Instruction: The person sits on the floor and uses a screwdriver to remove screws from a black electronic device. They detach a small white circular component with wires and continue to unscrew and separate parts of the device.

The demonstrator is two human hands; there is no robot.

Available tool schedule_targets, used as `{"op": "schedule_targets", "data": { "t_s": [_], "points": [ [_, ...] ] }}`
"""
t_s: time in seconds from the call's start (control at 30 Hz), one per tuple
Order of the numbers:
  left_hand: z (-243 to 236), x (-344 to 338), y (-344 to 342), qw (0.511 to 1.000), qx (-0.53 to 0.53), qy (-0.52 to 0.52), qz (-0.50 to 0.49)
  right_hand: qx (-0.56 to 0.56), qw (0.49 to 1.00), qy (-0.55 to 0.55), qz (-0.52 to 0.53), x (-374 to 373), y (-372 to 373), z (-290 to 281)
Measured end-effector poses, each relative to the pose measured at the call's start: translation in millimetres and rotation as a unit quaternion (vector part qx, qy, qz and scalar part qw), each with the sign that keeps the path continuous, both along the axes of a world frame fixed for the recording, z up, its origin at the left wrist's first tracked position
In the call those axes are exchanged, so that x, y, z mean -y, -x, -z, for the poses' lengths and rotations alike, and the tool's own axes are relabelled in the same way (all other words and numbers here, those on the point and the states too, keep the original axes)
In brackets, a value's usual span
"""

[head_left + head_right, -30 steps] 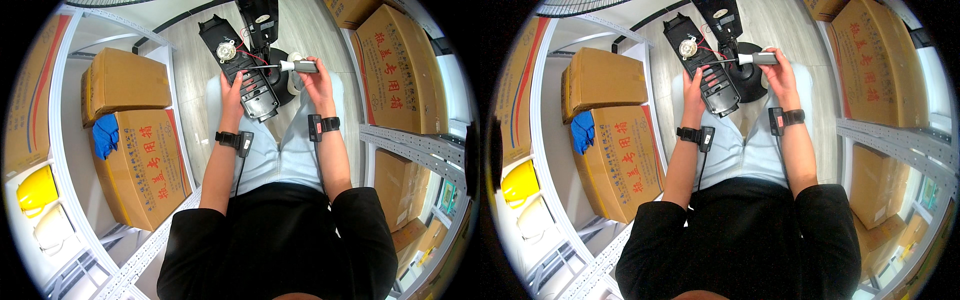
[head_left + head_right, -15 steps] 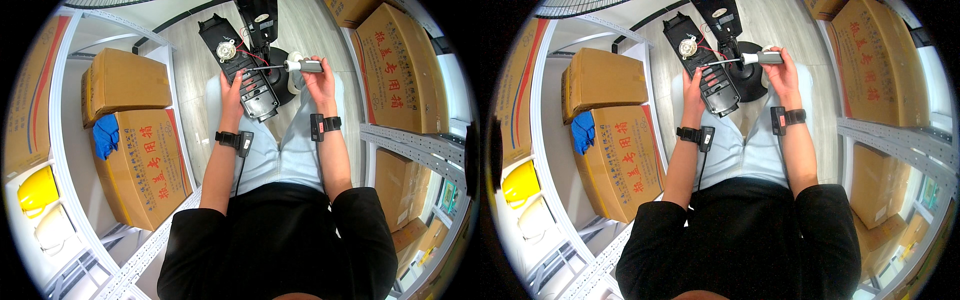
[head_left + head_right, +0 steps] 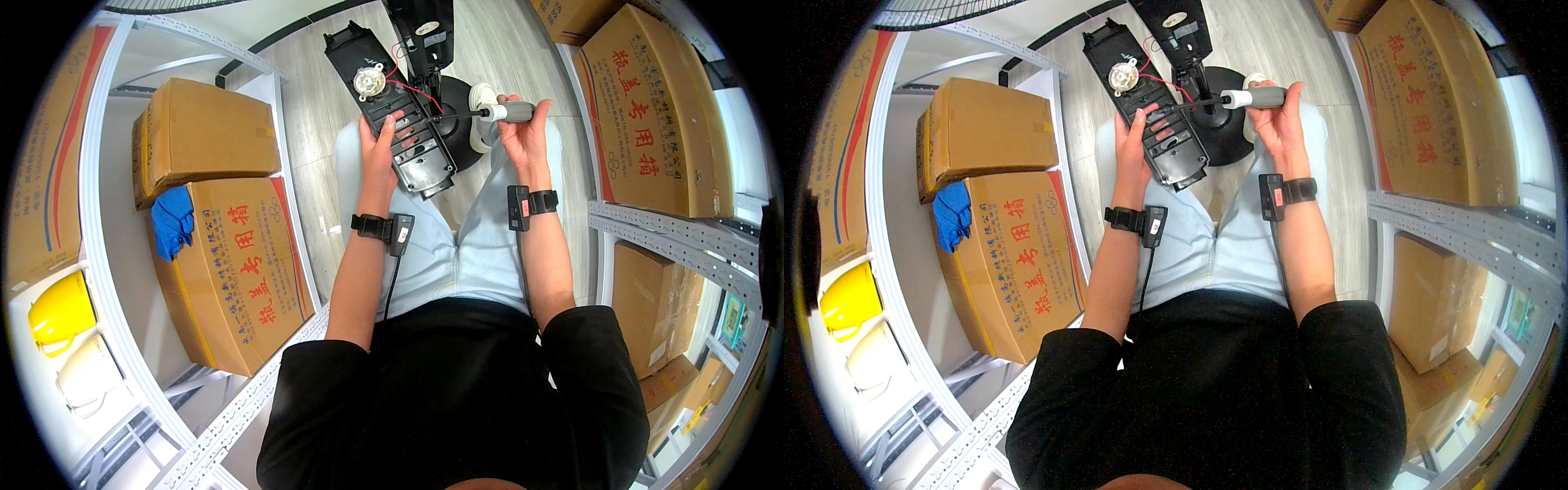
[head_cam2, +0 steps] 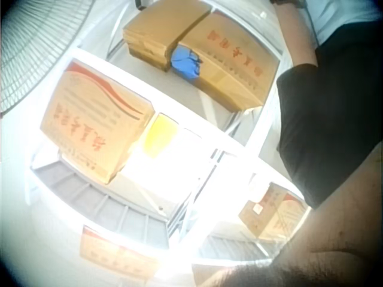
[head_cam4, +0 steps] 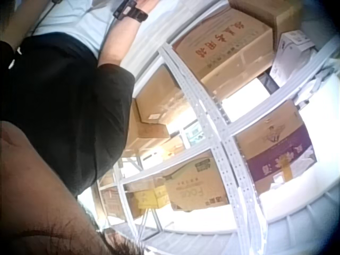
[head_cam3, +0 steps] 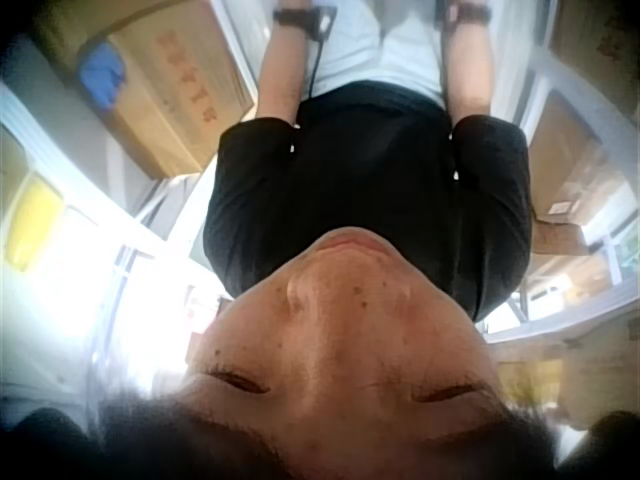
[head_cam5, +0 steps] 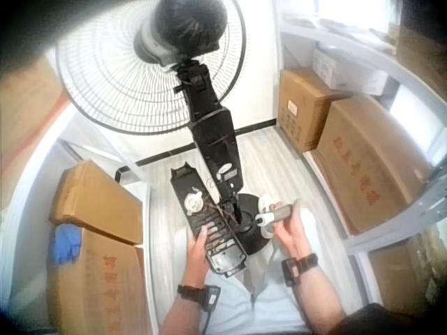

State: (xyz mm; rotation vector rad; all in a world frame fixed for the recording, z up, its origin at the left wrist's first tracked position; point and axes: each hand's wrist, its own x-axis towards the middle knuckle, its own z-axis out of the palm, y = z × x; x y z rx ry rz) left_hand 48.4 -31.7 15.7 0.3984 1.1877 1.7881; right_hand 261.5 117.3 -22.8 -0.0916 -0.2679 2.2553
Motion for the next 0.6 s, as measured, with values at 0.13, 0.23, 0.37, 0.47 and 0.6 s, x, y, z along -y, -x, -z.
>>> {"op": "schedule_targets", "data": {
  "t_s": [0.13,0.23,0.37,0.47,0.6],
  "points": [
    [-0.8,-0.4,-0.6,1.0,0.001,0.0,-0.001,0.02,1.0,0.008,0.013,0.5,-0.4,-1.1],
    [-0.8,-0.9,-0.4,1.0,0.004,-0.003,-0.002,0.01,1.0,-0.002,0.002,-0.6,-0.8,-0.5],
    [-1.3,-0.3,-0.9,1.0,0.001,-0.002,-0.004,0.012,1.0,0.001,-0.002,-0.6,-1.2,-1.5],
    [-0.5,-0.7,0.1,1.0,0.0,0.001,0.001,0.022,1.0,-0.002,0.004,-0.2,-1.1,-0.8],
    [-0.7,-0.9,0.2,1.0,0.004,0.001,-0.001,0.048,0.998,-0.033,0.01,0.7,-0.2,-1.1]
  ]
}}
